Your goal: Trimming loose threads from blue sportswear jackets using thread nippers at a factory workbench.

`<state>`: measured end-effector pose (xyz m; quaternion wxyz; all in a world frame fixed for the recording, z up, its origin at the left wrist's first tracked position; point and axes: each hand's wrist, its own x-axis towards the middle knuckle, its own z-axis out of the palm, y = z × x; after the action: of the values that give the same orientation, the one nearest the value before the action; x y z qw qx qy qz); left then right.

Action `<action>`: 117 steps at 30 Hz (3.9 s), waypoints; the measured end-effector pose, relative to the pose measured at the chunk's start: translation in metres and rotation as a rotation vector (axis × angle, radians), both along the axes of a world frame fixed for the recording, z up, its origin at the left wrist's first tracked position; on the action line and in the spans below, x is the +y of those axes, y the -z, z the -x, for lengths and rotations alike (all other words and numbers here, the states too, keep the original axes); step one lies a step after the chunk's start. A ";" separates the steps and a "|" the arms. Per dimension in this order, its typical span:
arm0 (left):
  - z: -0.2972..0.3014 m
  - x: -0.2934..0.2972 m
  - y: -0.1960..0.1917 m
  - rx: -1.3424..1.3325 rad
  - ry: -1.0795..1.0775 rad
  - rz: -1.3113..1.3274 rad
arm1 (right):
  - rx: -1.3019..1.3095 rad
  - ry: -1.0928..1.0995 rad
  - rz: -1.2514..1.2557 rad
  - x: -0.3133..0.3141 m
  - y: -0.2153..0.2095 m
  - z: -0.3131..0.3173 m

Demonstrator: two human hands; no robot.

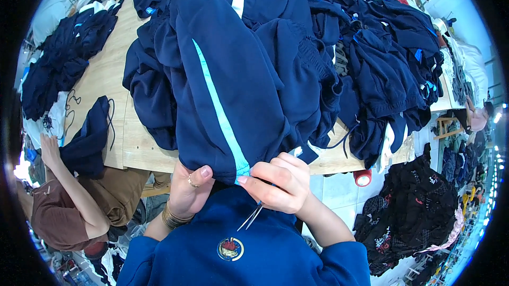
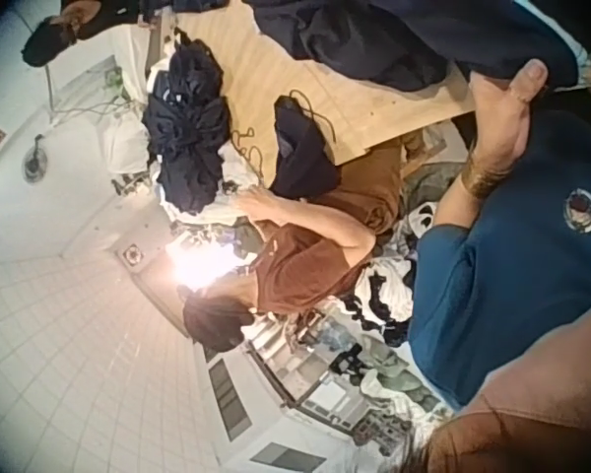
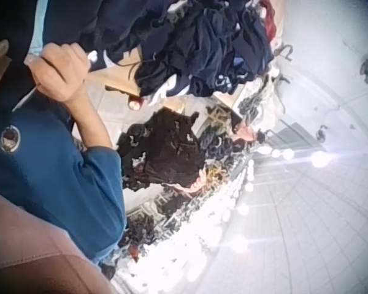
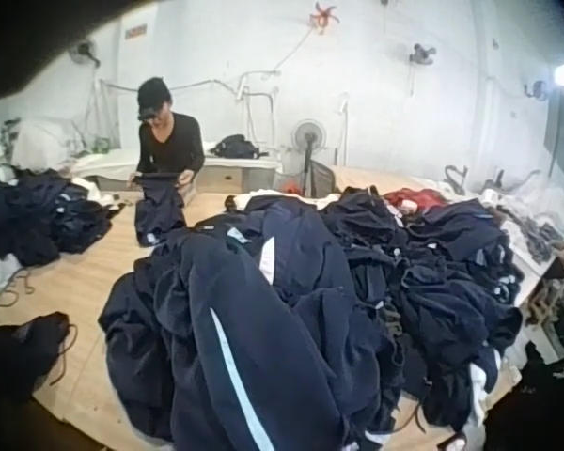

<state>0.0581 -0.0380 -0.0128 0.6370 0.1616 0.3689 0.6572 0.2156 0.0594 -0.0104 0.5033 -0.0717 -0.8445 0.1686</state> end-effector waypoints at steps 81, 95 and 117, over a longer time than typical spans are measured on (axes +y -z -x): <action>-0.008 0.007 -0.009 0.047 -0.124 0.016 | -0.663 -0.180 1.224 -0.012 -0.051 -0.014; -0.012 0.009 -0.008 0.236 -0.199 -0.024 | -0.645 -0.149 1.205 -0.015 -0.046 -0.012; -0.012 0.008 -0.009 0.191 -0.020 -0.040 | -0.308 -0.005 1.193 -0.005 -0.034 0.009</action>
<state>0.0698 -0.0299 -0.0037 0.5892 0.2323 0.4164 0.6523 0.2065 0.0545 0.0236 0.2483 -0.3625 -0.6676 0.6010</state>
